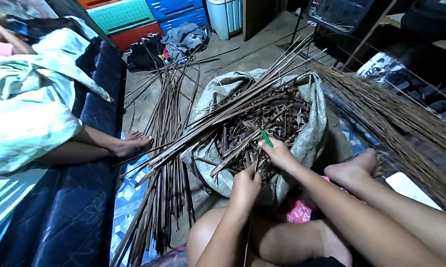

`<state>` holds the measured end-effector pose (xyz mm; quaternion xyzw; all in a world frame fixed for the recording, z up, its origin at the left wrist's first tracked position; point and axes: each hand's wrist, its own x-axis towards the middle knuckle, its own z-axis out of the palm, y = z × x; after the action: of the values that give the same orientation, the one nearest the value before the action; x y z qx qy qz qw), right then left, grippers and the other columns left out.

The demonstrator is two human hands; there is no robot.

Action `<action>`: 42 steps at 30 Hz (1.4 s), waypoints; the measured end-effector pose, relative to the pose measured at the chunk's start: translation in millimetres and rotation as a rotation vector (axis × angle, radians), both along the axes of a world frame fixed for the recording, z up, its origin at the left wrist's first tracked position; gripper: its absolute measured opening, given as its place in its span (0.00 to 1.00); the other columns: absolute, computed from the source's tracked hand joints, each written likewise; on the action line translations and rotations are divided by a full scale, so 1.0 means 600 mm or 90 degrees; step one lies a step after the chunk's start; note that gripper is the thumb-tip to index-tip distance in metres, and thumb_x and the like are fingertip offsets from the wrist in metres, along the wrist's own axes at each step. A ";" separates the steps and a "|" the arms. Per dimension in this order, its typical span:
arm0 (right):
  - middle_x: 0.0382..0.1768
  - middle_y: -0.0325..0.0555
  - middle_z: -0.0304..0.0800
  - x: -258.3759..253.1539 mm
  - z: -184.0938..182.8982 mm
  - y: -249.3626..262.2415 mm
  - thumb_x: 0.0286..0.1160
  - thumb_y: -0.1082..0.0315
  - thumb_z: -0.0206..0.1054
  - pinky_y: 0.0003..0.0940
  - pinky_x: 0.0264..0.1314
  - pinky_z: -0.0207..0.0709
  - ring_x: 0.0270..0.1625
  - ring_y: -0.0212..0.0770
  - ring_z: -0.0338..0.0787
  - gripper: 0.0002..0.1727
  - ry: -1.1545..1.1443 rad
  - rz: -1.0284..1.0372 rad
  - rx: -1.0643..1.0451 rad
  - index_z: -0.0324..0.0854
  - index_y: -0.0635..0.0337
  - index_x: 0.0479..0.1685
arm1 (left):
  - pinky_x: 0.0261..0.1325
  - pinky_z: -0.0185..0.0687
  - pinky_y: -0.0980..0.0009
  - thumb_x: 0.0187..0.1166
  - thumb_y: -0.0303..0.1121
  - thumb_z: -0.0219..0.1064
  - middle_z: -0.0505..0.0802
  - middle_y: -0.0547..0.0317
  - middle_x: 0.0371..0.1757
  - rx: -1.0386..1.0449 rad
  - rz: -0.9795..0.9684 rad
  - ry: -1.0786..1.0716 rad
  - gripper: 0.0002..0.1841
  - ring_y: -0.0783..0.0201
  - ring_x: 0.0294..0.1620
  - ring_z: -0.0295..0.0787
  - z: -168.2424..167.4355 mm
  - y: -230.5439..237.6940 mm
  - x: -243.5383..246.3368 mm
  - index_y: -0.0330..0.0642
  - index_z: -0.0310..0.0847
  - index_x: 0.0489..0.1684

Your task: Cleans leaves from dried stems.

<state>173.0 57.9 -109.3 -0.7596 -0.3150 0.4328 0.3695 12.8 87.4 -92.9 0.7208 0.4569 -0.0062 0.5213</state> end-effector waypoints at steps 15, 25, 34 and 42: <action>0.51 0.64 0.92 -0.062 0.057 -0.082 0.92 0.57 0.55 0.63 0.58 0.82 0.59 0.65 0.93 0.19 -0.417 0.311 -0.246 0.80 0.65 0.62 | 0.50 0.83 0.53 0.94 0.35 0.47 0.90 0.47 0.38 0.055 0.017 0.056 0.19 0.54 0.39 0.89 0.002 0.002 0.000 0.34 0.85 0.53; 0.58 0.64 0.90 0.011 0.043 -0.029 0.93 0.58 0.52 0.64 0.64 0.78 0.65 0.63 0.89 0.20 -0.384 0.177 -0.292 0.79 0.63 0.65 | 0.51 0.85 0.57 0.95 0.35 0.47 0.93 0.46 0.43 0.043 0.028 0.025 0.23 0.56 0.38 0.90 -0.008 0.008 -0.002 0.39 0.74 0.83; 0.37 0.59 0.88 -0.051 0.044 -0.088 0.89 0.59 0.54 0.60 0.49 0.78 0.46 0.59 0.90 0.17 -0.244 0.344 -0.165 0.81 0.64 0.49 | 0.53 0.83 0.54 0.92 0.33 0.50 0.93 0.47 0.45 0.052 0.045 0.036 0.20 0.55 0.43 0.90 -0.003 0.006 -0.003 0.42 0.83 0.72; 0.56 0.64 0.91 -0.041 0.027 -0.063 0.92 0.57 0.54 0.64 0.62 0.80 0.62 0.64 0.91 0.20 -0.379 0.298 -0.259 0.80 0.64 0.64 | 0.57 0.84 0.54 0.94 0.34 0.49 0.94 0.43 0.46 0.046 0.013 0.040 0.21 0.53 0.45 0.91 0.002 0.005 -0.002 0.35 0.82 0.72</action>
<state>148.6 20.4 -93.1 -0.8167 -0.4803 0.3200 -0.0032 11.8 90.3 -91.9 0.7340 0.4804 -0.0068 0.4800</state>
